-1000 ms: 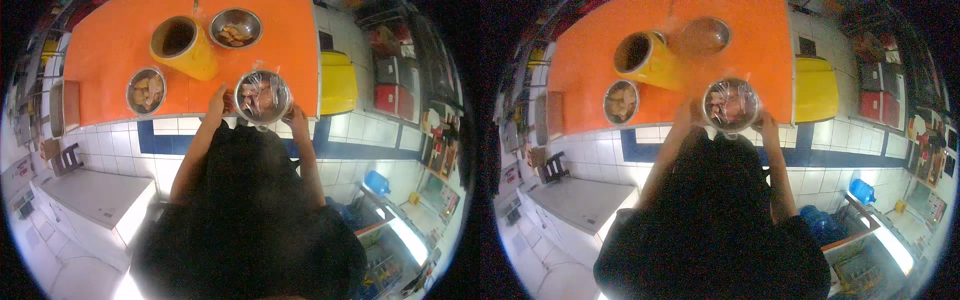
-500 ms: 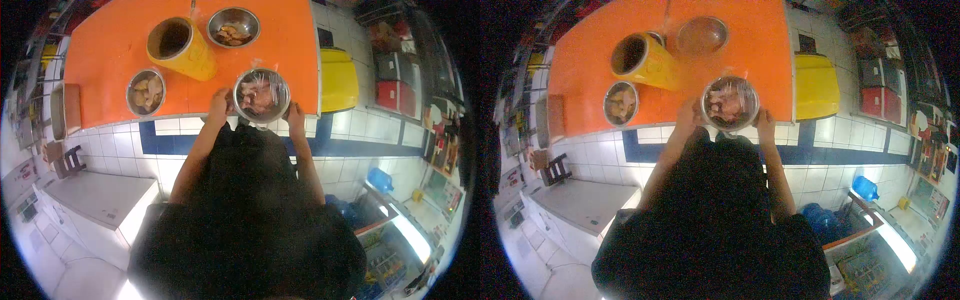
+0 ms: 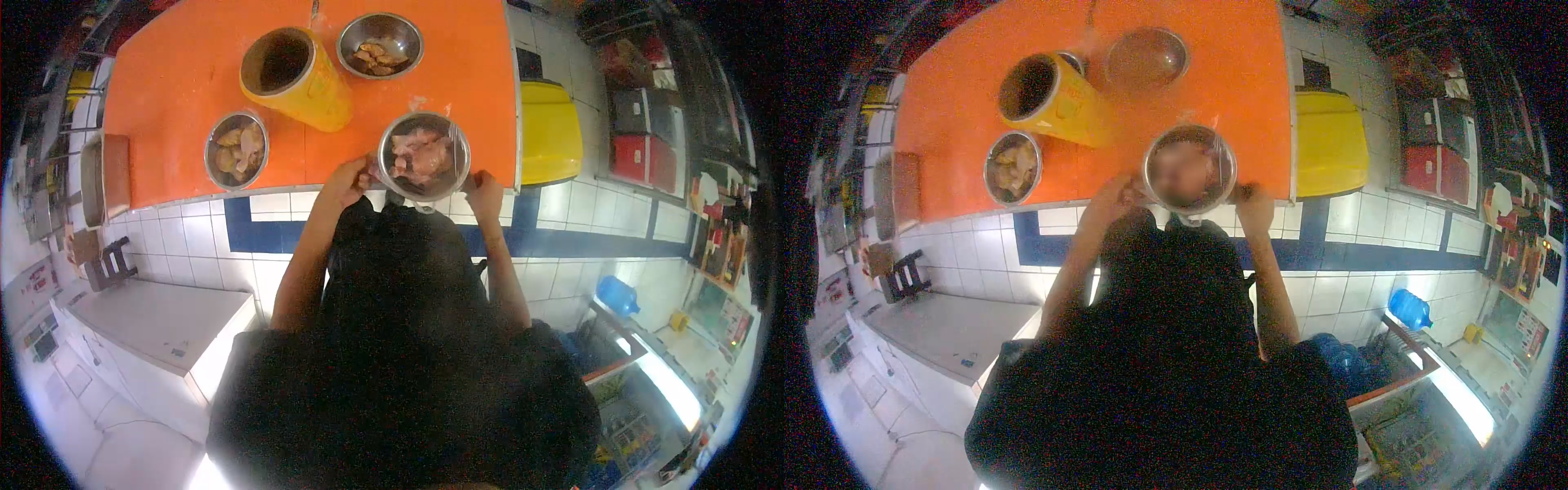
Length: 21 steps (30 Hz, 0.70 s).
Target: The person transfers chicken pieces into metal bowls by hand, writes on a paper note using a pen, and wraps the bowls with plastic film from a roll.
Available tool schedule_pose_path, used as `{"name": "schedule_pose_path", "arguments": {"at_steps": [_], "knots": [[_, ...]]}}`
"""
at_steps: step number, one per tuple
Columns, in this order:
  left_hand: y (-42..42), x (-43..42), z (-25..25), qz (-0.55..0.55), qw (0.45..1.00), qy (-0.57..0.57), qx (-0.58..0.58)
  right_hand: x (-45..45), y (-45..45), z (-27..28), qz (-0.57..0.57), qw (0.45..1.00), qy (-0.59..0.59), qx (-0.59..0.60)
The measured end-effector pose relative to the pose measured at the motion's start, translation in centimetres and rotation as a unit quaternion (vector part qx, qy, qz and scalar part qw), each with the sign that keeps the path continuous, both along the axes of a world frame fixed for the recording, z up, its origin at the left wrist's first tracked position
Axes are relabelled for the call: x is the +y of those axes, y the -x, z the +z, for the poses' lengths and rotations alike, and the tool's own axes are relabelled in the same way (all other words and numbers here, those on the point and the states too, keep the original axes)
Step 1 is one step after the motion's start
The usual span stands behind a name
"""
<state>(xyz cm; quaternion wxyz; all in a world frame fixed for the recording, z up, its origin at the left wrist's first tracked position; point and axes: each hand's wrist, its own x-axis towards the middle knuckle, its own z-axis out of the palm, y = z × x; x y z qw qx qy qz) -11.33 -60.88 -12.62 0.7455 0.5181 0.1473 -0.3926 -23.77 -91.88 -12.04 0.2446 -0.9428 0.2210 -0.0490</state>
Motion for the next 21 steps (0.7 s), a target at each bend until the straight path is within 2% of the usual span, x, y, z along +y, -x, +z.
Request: {"name": "schedule_pose_path", "arguments": {"at_steps": [4, 5, 6, 7, 8, 9, 10, 11, 12, 13, 14, 15, 16, 18, 19, 21], "knots": [[1.5, 2.6, 0.6, 0.142, 0.984, 0.061, 0.084, 0.8, 2.7, 2.8, -0.031, 0.997, 0.010, 0.066], [1.9, 2.8, 1.1, 0.168, 0.979, 0.067, 0.097, 1.7, 3.1, 4.5, -0.052, 0.971, -0.222, 0.070], [2.4, 2.9, 1.5, 0.195, 0.972, 0.073, 0.108, 2.7, 3.2, 6.1, -0.072, 0.892, -0.441, 0.070], [2.8, 2.5, 3.4, 0.205, 0.978, -0.018, 0.023, 4.1, 2.8, 7.8, -0.075, 0.892, -0.441, 0.071], [3.2, 2.0, 4.9, 0.210, 0.970, -0.109, -0.060, 5.9, 2.4, 9.7, -0.069, 0.845, -0.521, 0.097], [3.0, 1.0, 5.7, 0.208, 0.970, -0.109, -0.060, 6.7, 2.2, 10.4, -0.060, 0.792, -0.596, 0.120], [2.7, -0.3, 6.4, 0.163, 0.953, -0.162, -0.196, 6.7, 2.2, 9.9, -0.062, 0.792, -0.596, 0.119], [2.8, -1.3, 7.1, 0.114, 0.914, -0.212, -0.327, 6.7, 2.2, 8.8, 0.009, 0.828, -0.543, 0.140], [2.9, -2.1, 7.6, 0.114, 0.913, -0.213, -0.328, 6.6, 2.1, 7.5, 0.080, 0.856, -0.485, 0.158], [2.9, -2.9, 8.1, 0.058, 0.875, -0.276, -0.394, 6.7, 1.8, 5.9, 0.081, 0.856, -0.486, 0.156], [3.0, -3.4, 8.4, 0.001, 0.825, -0.335, -0.455, 6.7, 1.7, 3.9, 0.032, 0.856, -0.489, 0.163], [2.8, -3.9, 7.8, 0.023, 0.824, -0.318, -0.467, 6.8, 1.5, 3.5, -0.019, 0.854, -0.491, 0.171], [2.6, -3.8, 7.3, 0.022, 0.824, -0.317, -0.469, 6.8, 1.1, 3.1, -0.020, 0.854, -0.491, 0.169], [2.3, -3.3, 6.7, -0.034, 0.883, -0.313, -0.348, 7.2, 0.2, 3.4, -0.013, 0.889, -0.454, 0.055], [2.2, -3.0, 6.4, -0.031, 0.882, -0.316, -0.348, 7.0, 0.2, 3.6, -0.009, 0.889, -0.455, 0.056], [1.5, -2.5, 4.6, -0.078, 0.882, -0.310, -0.345, 4.2, 0.5, 2.6, 0.117, 0.959, -0.257, 0.026]]}}
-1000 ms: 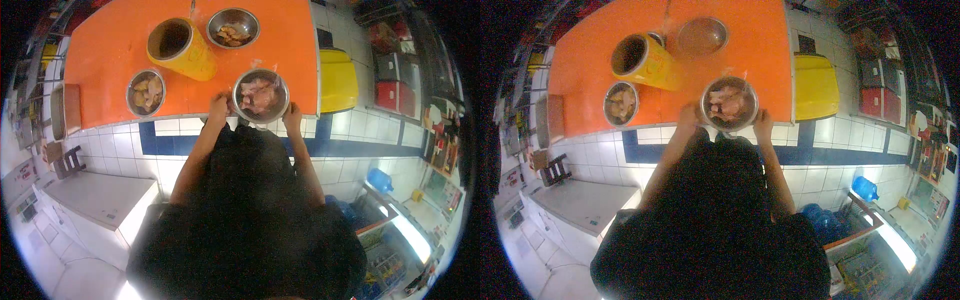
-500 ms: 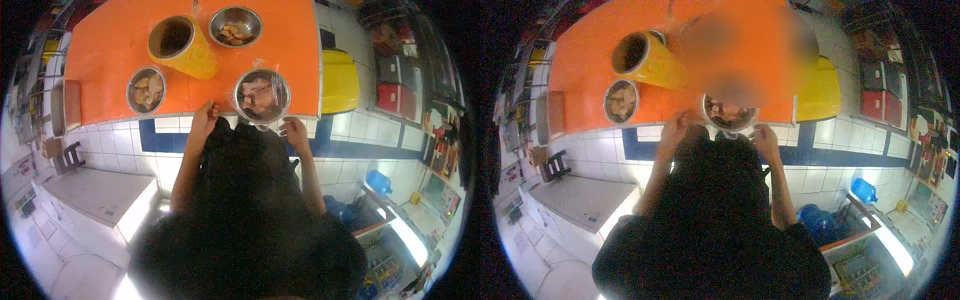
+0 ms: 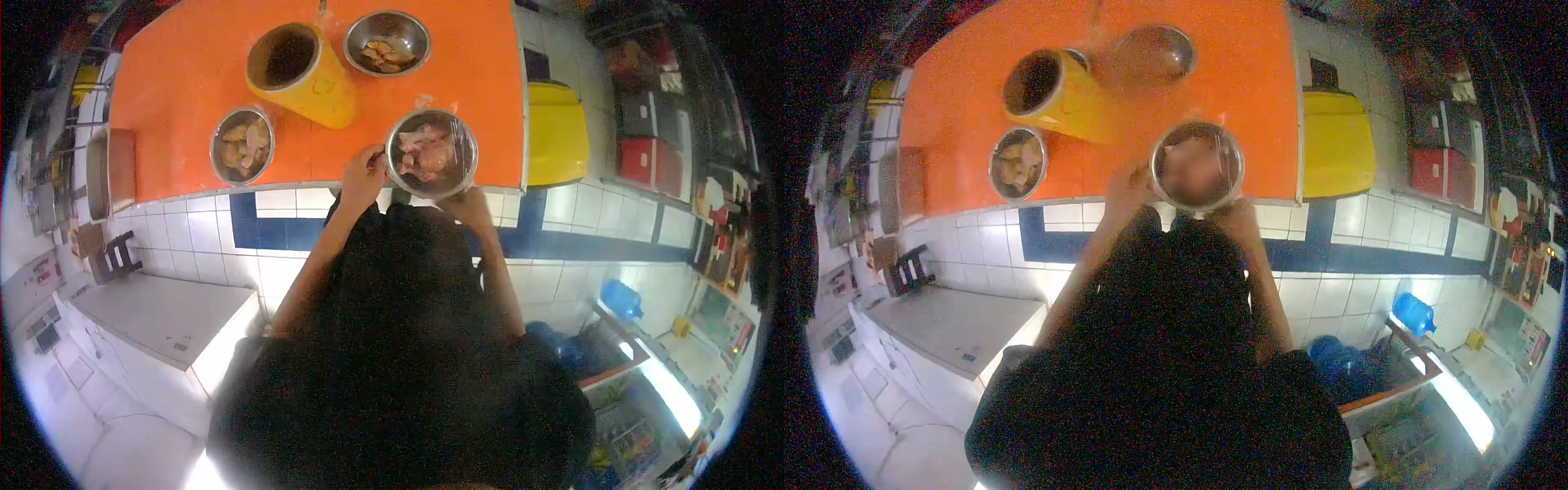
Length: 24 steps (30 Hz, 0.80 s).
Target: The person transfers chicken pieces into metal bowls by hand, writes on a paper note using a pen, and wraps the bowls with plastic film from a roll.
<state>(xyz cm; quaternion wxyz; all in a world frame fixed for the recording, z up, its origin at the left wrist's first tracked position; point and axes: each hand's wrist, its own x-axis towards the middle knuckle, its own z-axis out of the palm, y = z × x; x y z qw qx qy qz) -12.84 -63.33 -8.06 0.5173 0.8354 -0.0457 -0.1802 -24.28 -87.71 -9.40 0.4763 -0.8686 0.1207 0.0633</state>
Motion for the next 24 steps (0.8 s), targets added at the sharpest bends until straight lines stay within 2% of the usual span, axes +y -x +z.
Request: {"name": "schedule_pose_path", "arguments": {"at_steps": [1, 2, 3, 4, 5, 7, 8, 10, 13, 14, 15, 16, 18, 19, 20, 21, 22, 23, 24], "knots": [[-0.3, -0.2, 0.0, 0.009, 1.000, 0.000, -0.003, -2.9, 1.5, -2.3, 0.007, 0.989, 0.092, 0.113], [-0.2, -0.7, -0.1, 0.033, 0.998, 0.055, -0.026, -4.3, 1.6, -1.2, -0.017, 0.988, 0.149, 0.032], [-0.2, -1.3, -0.1, 0.057, 0.991, 0.109, -0.052, -4.6, 0.2, 1.0, -0.067, 0.971, 0.230, 0.014], [-0.2, -2.5, 0.2, 0.084, 0.983, 0.150, -0.068, -3.5, -1.7, 5.1, -0.122, 0.973, 0.195, 0.014], [-0.1, -3.7, 0.3, 0.108, 0.972, 0.192, -0.085, -2.9, -2.4, 5.2, -0.105, 0.976, 0.191, 0.005], [0.6, -5.2, -1.0, 0.121, 0.938, 0.325, 0.024, -1.3, -3.6, 4.7, -0.124, 0.986, 0.097, -0.052], [0.4, -5.1, -1.5, 0.086, 0.926, 0.342, 0.137, -0.6, -4.6, 4.4, -0.132, 0.987, 0.048, -0.081], [-0.1, -5.6, -1.0, 0.134, 0.848, 0.452, 0.243, 0.1, -7.3, 3.4, -0.146, 0.978, -0.050, -0.139], [-0.3, -5.9, -2.2, 0.159, 0.850, 0.455, 0.215, 0.2, -7.5, 0.7, -0.147, 0.969, -0.132, -0.149], [-0.1, -6.3, -1.8, 0.213, 0.827, 0.482, 0.197, 0.5, -7.6, -0.1, -0.195, 0.931, -0.286, -0.115], [-0.2, -5.8, -1.2, 0.219, 0.825, 0.486, 0.187, 0.7, -7.8, 0.1, -0.209, 0.904, -0.360, -0.095], [0.0, -4.7, -0.7, 0.201, 0.877, 0.408, 0.153, 0.9, -8.0, 0.4, -0.227, 0.870, -0.431, -0.074], [1.2, -1.6, 0.7, 0.178, 0.938, 0.291, 0.053, 3.6, -7.4, 3.4, -0.157, 0.968, -0.174, -0.095], [1.9, 0.0, 1.4, 0.172, 0.959, 0.227, 0.003, 5.5, -7.5, 5.1, -0.153, 0.968, -0.176, -0.096], [2.2, 2.2, 2.3, 0.184, 0.906, 0.349, 0.151, 7.7, -7.4, 6.8, -0.140, 0.976, -0.128, -0.104], [3.2, 3.9, 3.3, 0.217, 0.938, 0.267, 0.050, 9.7, -7.3, 8.1, -0.126, 0.983, -0.078, -0.111], [3.7, 5.8, 4.9, 0.260, 0.932, 0.246, 0.051, 11.3, -7.5, 8.9, -0.120, 0.983, -0.080, -0.110], [4.3, 7.7, 6.8, 0.302, 0.925, 0.226, 0.052, 13.1, -8.2, 9.4, -0.039, 0.985, -0.110, -0.127], [4.5, 10.1, 8.7, 0.353, 0.883, 0.269, 0.156, 14.9, -8.7, 9.9, 0.042, 0.980, -0.138, -0.140]]}}
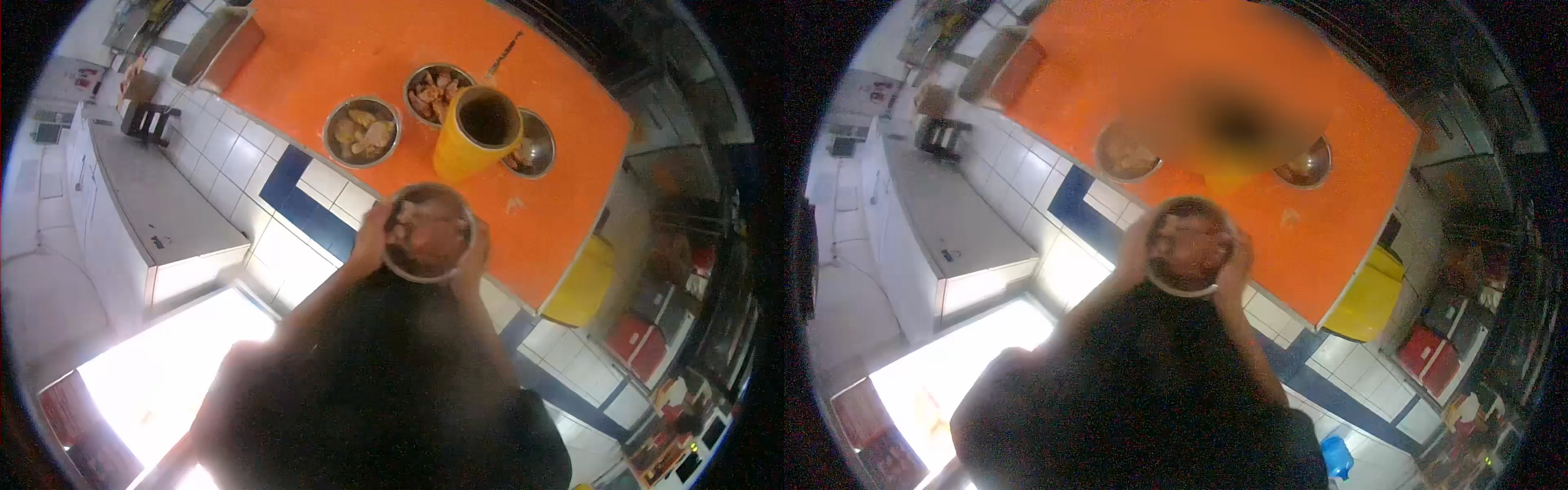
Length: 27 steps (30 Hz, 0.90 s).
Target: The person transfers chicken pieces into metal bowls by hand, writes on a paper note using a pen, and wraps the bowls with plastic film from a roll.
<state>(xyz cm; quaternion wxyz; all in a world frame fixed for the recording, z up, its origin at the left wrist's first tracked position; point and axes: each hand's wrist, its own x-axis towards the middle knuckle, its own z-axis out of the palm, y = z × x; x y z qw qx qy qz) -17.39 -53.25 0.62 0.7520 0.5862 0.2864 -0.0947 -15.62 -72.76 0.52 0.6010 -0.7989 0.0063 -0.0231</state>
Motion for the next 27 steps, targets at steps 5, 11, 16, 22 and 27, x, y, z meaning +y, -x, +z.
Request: {"name": "schedule_pose_path", "arguments": {"at_steps": [5, 11, 16, 22, 27], "knots": [[1.7, 9.3, 3.2, 0.200, 0.977, 0.042, -0.055, 8.7, -5.5, 1.4, 0.082, 0.956, -0.240, 0.147], [-4.5, 22.5, 1.9, 0.279, 0.944, -0.029, -0.173, 5.7, -6.4, -4.2, 0.183, 0.972, 0.105, 0.107], [-14.0, 33.8, -4.9, 0.240, 0.949, -0.036, -0.202, 0.9, -5.1, -3.4, 0.007, 0.949, 0.248, 0.194], [-20.7, 34.2, -9.5, 0.197, 0.947, -0.061, -0.245, -7.8, -11.4, -7.3, -0.316, 0.939, 0.094, 0.096], [-21.3, 37.6, -13.9, 0.187, 0.951, -0.168, -0.182, -8.9, -17.8, -7.6, -0.294, 0.941, 0.106, 0.128]]}}
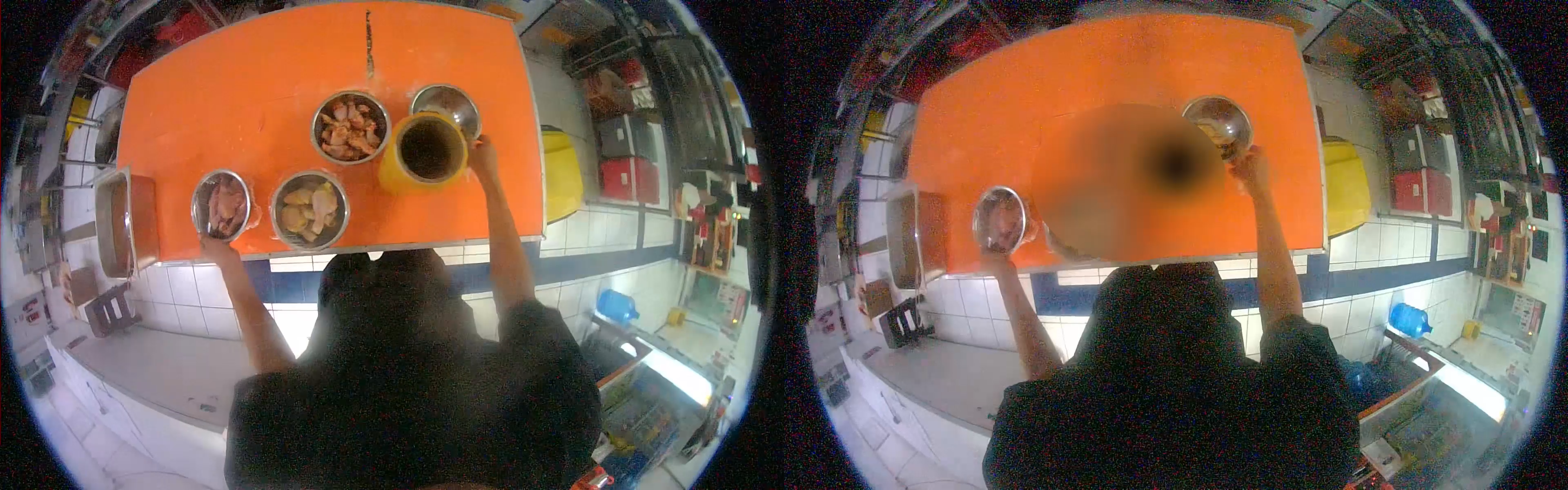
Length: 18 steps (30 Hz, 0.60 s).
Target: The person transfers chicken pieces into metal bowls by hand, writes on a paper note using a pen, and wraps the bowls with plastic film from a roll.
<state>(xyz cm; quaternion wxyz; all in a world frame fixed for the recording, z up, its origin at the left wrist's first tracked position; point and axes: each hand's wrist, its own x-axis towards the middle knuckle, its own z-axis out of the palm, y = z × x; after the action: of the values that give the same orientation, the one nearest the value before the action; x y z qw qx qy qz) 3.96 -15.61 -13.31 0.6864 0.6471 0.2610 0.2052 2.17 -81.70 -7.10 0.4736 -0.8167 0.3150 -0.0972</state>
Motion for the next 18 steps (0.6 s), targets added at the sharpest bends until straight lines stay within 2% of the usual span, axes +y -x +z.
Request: {"name": "schedule_pose_path", "arguments": {"at_steps": [1, 2, 3, 4, 5, 6, 7, 9, 10, 11, 12, 13, 15, 16, 17, 18], "knots": [[0.1, 0.6, -0.8, 0.010, 0.997, -0.074, 0.031, -0.2, -0.7, 0.2, 0.035, 0.996, 0.026, 0.081], [0.7, -1.7, 2.2, 0.007, 0.997, -0.074, 0.031, -1.2, -0.1, -0.5, 0.050, 0.991, 0.038, 0.122], [1.7, -3.5, 4.2, 0.084, 0.975, -0.193, 0.067, -2.2, 0.4, -1.4, 0.067, 0.983, 0.051, 0.162], [2.7, -4.8, 5.8, 0.159, 0.932, -0.309, 0.103, -3.4, 2.3, -4.1, 0.127, 0.984, 0.106, 0.071], [3.5, -5.8, 6.6, 0.181, 0.895, -0.403, 0.062, -3.7, 3.9, -3.7, 0.159, 0.978, 0.131, 0.023], [4.1, -8.7, 9.1, 0.183, 0.894, -0.404, 0.063, -4.1, 5.4, -3.1, 0.190, 0.969, 0.157, -0.023], [5.3, -13.3, 12.3, 0.089, 0.919, -0.383, 0.028, -2.5, 7.7, 1.6, 0.145, 0.985, 0.077, 0.051], [7.2, -22.5, 14.5, -0.096, 0.947, -0.299, -0.062, -3.3, 11.0, 1.7, 0.102, 0.987, -0.008, 0.125], [7.8, -26.3, 14.6, -0.185, 0.947, -0.237, -0.114, -5.4, 13.5, -2.9, 0.117, 0.988, 0.015, 0.095], [7.8, -28.9, 13.0, -0.260, 0.927, -0.265, -0.053, -6.1, 14.7, -4.2, 0.127, 0.988, 0.022, 0.080], [7.8, -32.5, 13.5, -0.285, 0.907, -0.289, -0.109, -6.7, 16.0, -5.3, 0.136, 0.988, 0.029, 0.065], [7.7, -35.1, 13.9, -0.311, 0.883, -0.311, -0.163, -6.9, 16.7, -3.8, 0.155, 0.983, 0.052, 0.078], [6.5, -36.8, 12.9, -0.316, 0.866, -0.365, -0.131, -6.5, 16.2, 0.8, 0.174, 0.978, 0.075, 0.090], [6.3, -37.4, 13.0, -0.318, 0.856, -0.391, -0.117, -5.0, 15.1, 3.3, 0.144, 0.965, 0.219, 0.027], [6.0, -37.9, 13.3, -0.319, 0.844, -0.417, -0.105, -3.3, 14.1, 5.6, 0.108, 0.927, 0.357, -0.038], [5.5, -38.5, 14.3, -0.344, 0.852, -0.392, -0.050, -2.3, 12.2, 7.3, 0.197, 0.936, 0.290, -0.040]]}}
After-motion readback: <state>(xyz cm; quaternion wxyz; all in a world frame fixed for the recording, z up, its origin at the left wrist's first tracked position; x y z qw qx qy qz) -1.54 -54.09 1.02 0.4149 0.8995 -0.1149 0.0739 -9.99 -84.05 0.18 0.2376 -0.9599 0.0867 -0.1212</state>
